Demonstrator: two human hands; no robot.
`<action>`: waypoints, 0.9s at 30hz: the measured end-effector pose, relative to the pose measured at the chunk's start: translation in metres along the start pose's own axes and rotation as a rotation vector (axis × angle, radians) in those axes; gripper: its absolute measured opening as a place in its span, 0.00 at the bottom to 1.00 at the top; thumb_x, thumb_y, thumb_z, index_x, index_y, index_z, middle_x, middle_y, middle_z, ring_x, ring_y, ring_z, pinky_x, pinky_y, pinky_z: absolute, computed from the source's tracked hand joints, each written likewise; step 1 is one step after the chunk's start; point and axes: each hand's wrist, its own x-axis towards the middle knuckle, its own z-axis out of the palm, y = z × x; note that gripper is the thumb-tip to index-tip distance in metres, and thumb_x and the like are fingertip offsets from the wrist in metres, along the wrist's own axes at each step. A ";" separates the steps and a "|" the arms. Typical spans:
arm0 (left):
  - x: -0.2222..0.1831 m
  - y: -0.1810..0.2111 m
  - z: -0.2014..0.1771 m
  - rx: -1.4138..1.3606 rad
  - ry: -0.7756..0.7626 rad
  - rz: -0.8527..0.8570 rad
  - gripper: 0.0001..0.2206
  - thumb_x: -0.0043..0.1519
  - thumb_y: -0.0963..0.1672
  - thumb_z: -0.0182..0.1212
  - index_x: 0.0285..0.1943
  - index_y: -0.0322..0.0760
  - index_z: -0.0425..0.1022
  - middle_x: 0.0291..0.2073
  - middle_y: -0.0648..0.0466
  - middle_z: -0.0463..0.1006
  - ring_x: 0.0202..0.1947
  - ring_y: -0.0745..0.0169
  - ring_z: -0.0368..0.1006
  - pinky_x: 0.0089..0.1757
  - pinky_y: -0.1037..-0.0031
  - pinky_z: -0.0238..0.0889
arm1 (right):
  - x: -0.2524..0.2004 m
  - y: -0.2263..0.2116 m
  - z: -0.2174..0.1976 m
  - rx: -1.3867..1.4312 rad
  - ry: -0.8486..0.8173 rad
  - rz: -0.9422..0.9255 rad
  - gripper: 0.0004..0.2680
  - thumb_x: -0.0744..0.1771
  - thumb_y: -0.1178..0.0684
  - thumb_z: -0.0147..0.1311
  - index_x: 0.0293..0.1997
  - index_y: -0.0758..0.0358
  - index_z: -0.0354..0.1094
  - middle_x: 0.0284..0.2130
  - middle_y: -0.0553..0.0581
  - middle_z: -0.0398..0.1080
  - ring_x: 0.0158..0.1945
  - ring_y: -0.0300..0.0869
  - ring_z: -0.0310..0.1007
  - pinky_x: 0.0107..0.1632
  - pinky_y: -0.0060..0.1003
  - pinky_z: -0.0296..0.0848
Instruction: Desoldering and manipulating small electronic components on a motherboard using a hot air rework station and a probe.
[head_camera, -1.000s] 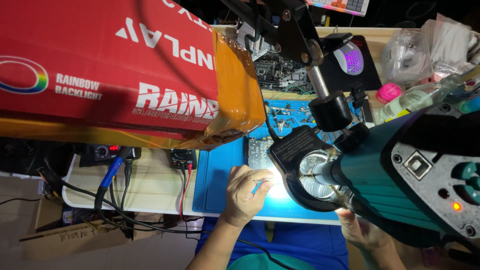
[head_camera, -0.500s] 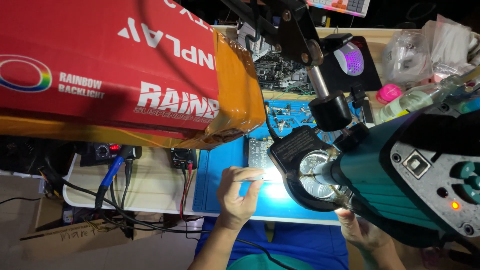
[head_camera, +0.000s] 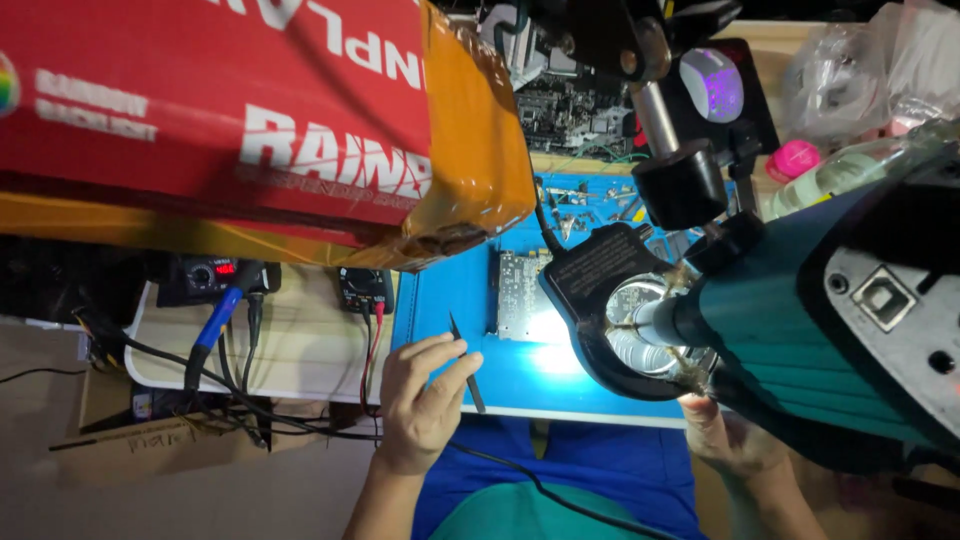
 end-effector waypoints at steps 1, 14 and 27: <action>-0.002 -0.001 0.001 -0.001 -0.003 -0.004 0.10 0.70 0.38 0.70 0.59 0.41 0.84 0.53 0.51 0.82 0.54 0.44 0.82 0.53 0.56 0.78 | -0.005 0.010 0.003 0.000 -0.004 0.003 0.28 0.70 0.42 0.54 0.71 0.84 0.63 0.74 0.77 0.63 0.79 0.65 0.63 0.87 0.58 0.58; -0.022 -0.009 0.003 -0.081 -0.196 -0.133 0.16 0.67 0.30 0.53 0.57 0.28 0.85 0.59 0.39 0.81 0.62 0.36 0.77 0.61 0.51 0.74 | -0.001 0.002 0.007 -0.142 0.203 -0.240 0.25 0.72 0.47 0.57 0.63 0.94 0.67 0.58 0.87 0.72 0.58 0.72 0.75 0.66 0.62 0.73; -0.109 -0.064 -0.161 1.117 0.510 -0.474 0.13 0.83 0.40 0.44 0.44 0.23 0.62 0.39 0.37 0.62 0.38 0.36 0.57 0.43 0.48 0.50 | -0.001 -0.008 0.001 -0.026 0.155 -0.004 0.24 0.74 0.44 0.54 0.63 0.88 0.61 0.54 0.78 0.67 0.55 0.65 0.69 0.64 0.55 0.70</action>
